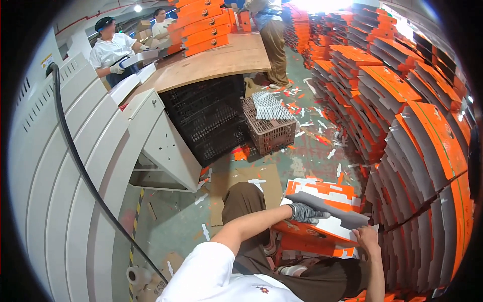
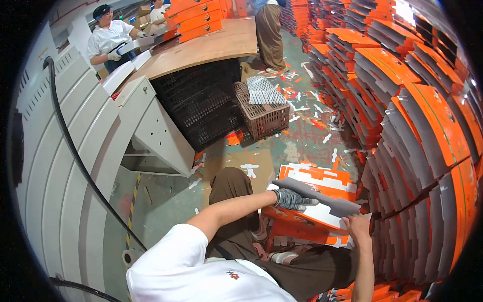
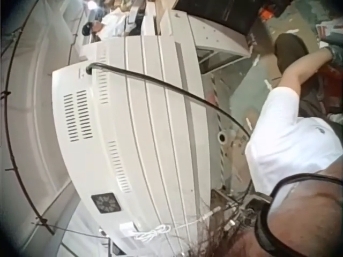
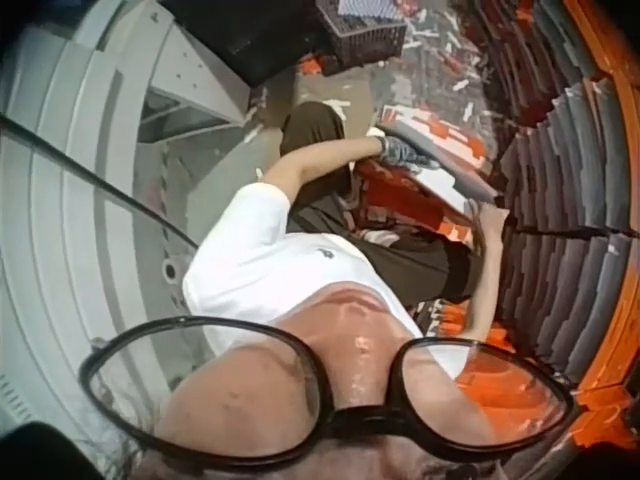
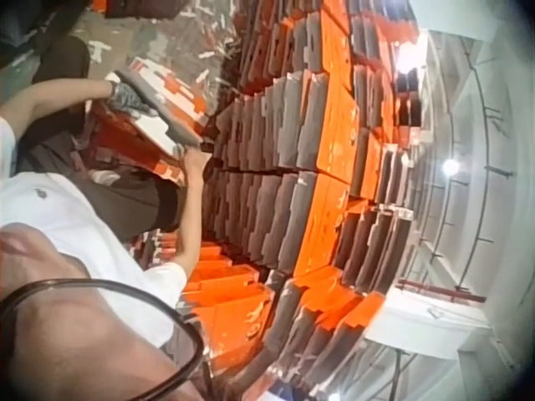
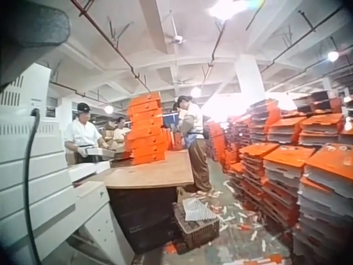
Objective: The person is folding and assembling flat-packed orange cardboard boxes in a warehouse-like setting.
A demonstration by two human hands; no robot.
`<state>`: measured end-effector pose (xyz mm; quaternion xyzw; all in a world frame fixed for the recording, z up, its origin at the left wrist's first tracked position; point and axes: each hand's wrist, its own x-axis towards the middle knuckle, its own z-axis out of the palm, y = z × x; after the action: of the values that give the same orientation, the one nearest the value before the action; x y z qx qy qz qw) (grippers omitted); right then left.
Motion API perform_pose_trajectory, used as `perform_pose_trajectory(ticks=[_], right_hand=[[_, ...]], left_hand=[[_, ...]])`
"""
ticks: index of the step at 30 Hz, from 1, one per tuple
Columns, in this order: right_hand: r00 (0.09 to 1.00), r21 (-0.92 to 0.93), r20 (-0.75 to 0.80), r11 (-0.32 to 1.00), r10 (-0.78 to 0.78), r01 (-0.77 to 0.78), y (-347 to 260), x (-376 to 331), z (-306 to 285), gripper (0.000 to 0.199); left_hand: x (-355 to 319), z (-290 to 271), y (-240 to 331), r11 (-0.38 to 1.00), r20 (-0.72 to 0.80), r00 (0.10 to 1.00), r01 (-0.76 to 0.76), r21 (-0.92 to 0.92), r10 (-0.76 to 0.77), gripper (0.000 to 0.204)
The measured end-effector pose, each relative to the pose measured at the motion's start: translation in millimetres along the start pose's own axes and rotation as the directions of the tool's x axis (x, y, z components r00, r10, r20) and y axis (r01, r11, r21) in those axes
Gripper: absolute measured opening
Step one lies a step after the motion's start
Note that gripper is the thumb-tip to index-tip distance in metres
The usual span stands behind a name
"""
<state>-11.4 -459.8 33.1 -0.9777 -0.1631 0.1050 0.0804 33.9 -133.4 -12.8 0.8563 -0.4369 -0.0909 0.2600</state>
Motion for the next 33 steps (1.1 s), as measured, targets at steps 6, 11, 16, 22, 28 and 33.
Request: perform_pose_trajectory(ticks=[6, 11, 16, 22, 28, 33], right_hand=[[0.963, -0.369, -0.245, 0.929, -0.113, 0.015, -27, -6, 2, 0.024], [0.583, 0.269, -0.762, 0.957, 0.282, -0.111, -13, -11, -7, 0.057], [0.925, 0.904, -0.159, 0.428, 0.346, -0.004, 23, 8, 65, 0.054], [0.999, 0.895, 0.044, -0.445, 0.014, -0.033, 30, -19, 37, 0.062], [0.998, 0.771, 0.024, -0.635, -0.057, -0.054, 27, -8, 35, 0.058], [0.951, 0.996, 0.078, -0.062, 0.300, -0.063, 18, 9, 46, 0.045]], left_hand=[[6, -9, -17, 0.985, 0.050, 0.995, 0.091, -0.150, -0.084, 0.054], [15, -11, -31, 0.955, 0.101, 0.984, 0.167, -0.243, -0.147, 0.056], [-12, 21, -22, 0.901, 0.159, 0.964, 0.259, -0.348, -0.215, 0.058], [14, 23, 3, 0.939, 0.099, 0.992, 0.109, -0.328, -0.081, 0.041], [10, 3, 0, 1.000, -0.002, 1.000, 0.026, 0.018, -0.026, 0.036], [18, 2, 21, 0.985, 0.009, 0.999, -0.044, 0.164, 0.043, 0.027]])
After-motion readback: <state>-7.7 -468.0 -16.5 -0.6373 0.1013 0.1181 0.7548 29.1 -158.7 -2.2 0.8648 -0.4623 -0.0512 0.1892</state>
